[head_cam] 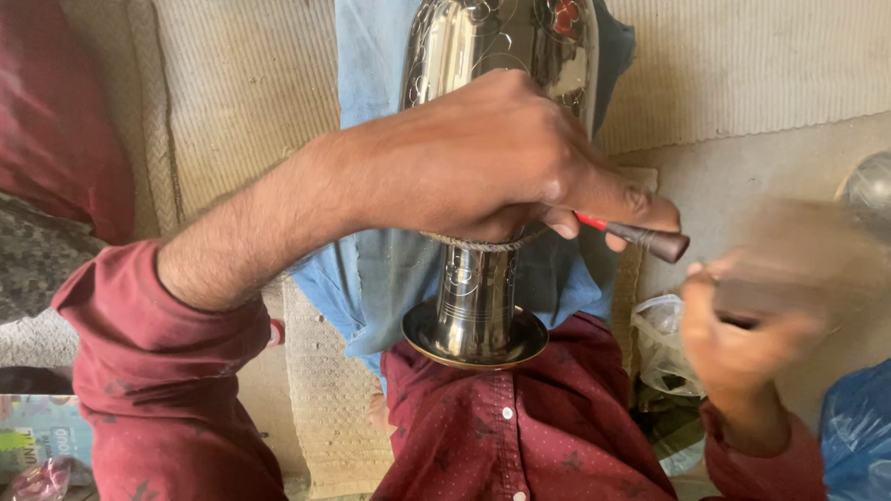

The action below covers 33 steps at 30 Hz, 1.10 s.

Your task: The person uses a hammer and a small metal punch to engrave floral patterns onto a polished metal vase. They repeatedly tap the punch against the vase surface to create decorative indentations.

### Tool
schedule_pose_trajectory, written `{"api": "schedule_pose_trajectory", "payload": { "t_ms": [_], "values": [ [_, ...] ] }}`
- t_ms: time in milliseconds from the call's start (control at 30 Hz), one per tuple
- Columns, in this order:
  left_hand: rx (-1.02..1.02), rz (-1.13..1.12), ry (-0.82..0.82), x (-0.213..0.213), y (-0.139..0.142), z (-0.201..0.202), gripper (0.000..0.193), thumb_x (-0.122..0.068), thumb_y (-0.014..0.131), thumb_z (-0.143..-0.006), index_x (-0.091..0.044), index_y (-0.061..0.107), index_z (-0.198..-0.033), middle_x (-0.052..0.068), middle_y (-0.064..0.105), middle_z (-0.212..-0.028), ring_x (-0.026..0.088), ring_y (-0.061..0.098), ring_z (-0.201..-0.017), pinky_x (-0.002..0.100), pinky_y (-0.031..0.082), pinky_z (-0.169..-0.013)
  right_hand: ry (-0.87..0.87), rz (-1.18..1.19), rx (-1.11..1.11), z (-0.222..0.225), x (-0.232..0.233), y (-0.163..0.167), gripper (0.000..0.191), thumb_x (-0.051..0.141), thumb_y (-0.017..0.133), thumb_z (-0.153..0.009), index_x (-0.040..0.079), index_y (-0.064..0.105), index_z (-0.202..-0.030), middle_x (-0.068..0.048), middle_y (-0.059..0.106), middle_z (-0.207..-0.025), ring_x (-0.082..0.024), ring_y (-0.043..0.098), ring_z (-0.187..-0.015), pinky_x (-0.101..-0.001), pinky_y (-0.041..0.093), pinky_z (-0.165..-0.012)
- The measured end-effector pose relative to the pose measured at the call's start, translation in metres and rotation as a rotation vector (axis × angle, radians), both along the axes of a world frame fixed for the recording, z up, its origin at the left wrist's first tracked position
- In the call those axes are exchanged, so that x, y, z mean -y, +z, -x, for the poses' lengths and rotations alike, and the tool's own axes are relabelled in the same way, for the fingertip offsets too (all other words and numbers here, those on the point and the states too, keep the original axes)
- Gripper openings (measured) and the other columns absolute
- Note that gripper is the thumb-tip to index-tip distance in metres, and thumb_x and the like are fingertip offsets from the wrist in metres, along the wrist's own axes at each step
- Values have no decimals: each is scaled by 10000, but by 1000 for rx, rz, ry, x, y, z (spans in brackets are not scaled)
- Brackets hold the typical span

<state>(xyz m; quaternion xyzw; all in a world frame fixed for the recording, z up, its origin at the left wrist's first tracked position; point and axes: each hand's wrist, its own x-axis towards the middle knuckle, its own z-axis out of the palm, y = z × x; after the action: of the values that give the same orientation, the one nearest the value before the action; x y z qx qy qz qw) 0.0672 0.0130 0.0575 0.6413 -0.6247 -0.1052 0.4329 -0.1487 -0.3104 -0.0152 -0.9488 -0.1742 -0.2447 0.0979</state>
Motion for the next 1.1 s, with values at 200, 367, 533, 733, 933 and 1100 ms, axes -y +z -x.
{"api": "schedule_pose_trajectory", "payload": {
  "t_ms": [200, 367, 533, 733, 933, 1100],
  "values": [
    [40, -75, -111, 12, 11, 1, 543, -85, 749, -880, -252, 666, -1390, 24, 796, -965, 228, 728, -746, 427, 494, -552, -231, -615, -75, 24, -29, -23, 453, -97, 726, -1022, 102, 450, -1321, -92, 548, -1038, -230, 576, -826, -299, 494, -781],
    [43, -66, -59, 6, 15, -5, 626, -42, 703, -858, -225, 611, -1450, 16, 763, -1199, 220, 741, -1004, 478, 488, -961, -95, -345, 38, 11, -49, -21, 447, -124, 717, -927, -70, 376, -1211, -158, 607, -1047, -320, 628, -824, -399, 535, -781],
    [-75, 221, 125, -5, 13, -4, 461, -69, 706, -1030, -150, 503, -1437, 34, 687, -1315, 234, 719, -1135, 375, 558, -962, -114, -1182, -3, 13, -90, -13, 363, -89, 725, -884, 42, 454, -1087, -41, 560, -944, -169, 597, -708, -322, 619, -636],
    [-44, -67, 188, 12, 10, 2, 555, -111, 824, -867, -97, 596, -1373, 57, 758, -1095, 299, 739, -1022, 461, 559, -763, 177, -1149, -475, 3, -112, -37, 381, -70, 702, -935, 29, 467, -1217, -176, 616, -968, -321, 661, -839, -413, 579, -827],
    [72, -3, -19, 18, 7, -4, 552, -88, 778, -832, -188, 665, -1363, 17, 756, -1225, 266, 740, -1022, 438, 516, -663, 14, -1125, -270, 23, -82, -46, 965, -66, 681, -970, 128, 78, -1699, -129, 646, -879, -243, 668, -671, -368, 599, -707],
    [64, -64, -92, 26, 5, -6, 494, -161, 747, -884, -219, 666, -1367, -11, 778, -1109, 208, 736, -901, 475, 492, -745, 40, -1268, 42, 27, -65, -52, 833, -34, 685, -1047, 214, 105, -1592, -156, 584, -977, -237, 648, -685, -370, 626, -694]
  ]
}}
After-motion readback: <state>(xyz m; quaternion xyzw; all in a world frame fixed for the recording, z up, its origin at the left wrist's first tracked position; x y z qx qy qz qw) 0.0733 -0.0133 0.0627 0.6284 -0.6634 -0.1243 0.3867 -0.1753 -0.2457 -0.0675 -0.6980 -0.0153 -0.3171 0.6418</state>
